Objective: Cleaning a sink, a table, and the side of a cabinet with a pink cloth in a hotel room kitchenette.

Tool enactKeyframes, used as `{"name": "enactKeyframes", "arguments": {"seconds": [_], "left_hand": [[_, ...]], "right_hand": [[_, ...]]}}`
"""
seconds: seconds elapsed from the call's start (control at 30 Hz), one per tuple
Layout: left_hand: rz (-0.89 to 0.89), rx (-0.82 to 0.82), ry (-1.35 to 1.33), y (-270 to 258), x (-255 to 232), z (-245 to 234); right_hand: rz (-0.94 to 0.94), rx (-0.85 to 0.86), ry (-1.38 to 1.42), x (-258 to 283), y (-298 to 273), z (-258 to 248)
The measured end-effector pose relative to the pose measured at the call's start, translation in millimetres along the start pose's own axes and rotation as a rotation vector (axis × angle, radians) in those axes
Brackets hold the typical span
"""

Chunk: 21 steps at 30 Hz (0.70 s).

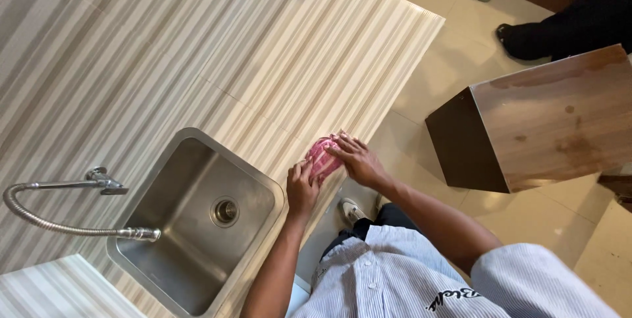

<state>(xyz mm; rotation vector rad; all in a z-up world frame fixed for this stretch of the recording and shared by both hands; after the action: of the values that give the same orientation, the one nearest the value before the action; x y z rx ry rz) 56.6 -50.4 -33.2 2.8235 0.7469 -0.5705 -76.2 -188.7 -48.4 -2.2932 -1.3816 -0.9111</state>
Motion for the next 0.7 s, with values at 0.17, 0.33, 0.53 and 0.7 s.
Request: {"name": "enactKeyframes", "arguments": {"seconds": [0.17,0.33,0.53,0.7], "left_hand": [[-0.052,0.019,0.035,32,14,12],[-0.029,0.009,0.072,27,1,-12],[0.053,-0.057,0.089,1,10,-14],[0.026,-0.066,0.125,35,15,-17]], "right_hand": [[0.074,0.041,-0.088,5,30,-6],[0.141,0.029,-0.029,18,39,-12],[0.014,-0.002,-0.060,18,14,7],[0.146,0.064,-0.032,4,51,9]]}}
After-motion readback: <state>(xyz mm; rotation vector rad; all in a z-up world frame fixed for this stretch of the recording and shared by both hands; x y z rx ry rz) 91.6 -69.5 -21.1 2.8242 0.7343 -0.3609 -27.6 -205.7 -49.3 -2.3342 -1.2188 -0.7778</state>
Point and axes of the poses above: each hand's wrist, its own y-axis towards the middle knuckle, its own z-axis out of the palm, x = y × z, the point moved 5 cm from there along y, towards the middle knuckle, and after that the axes turned 8 degrees about y, right-handed, at the moved point
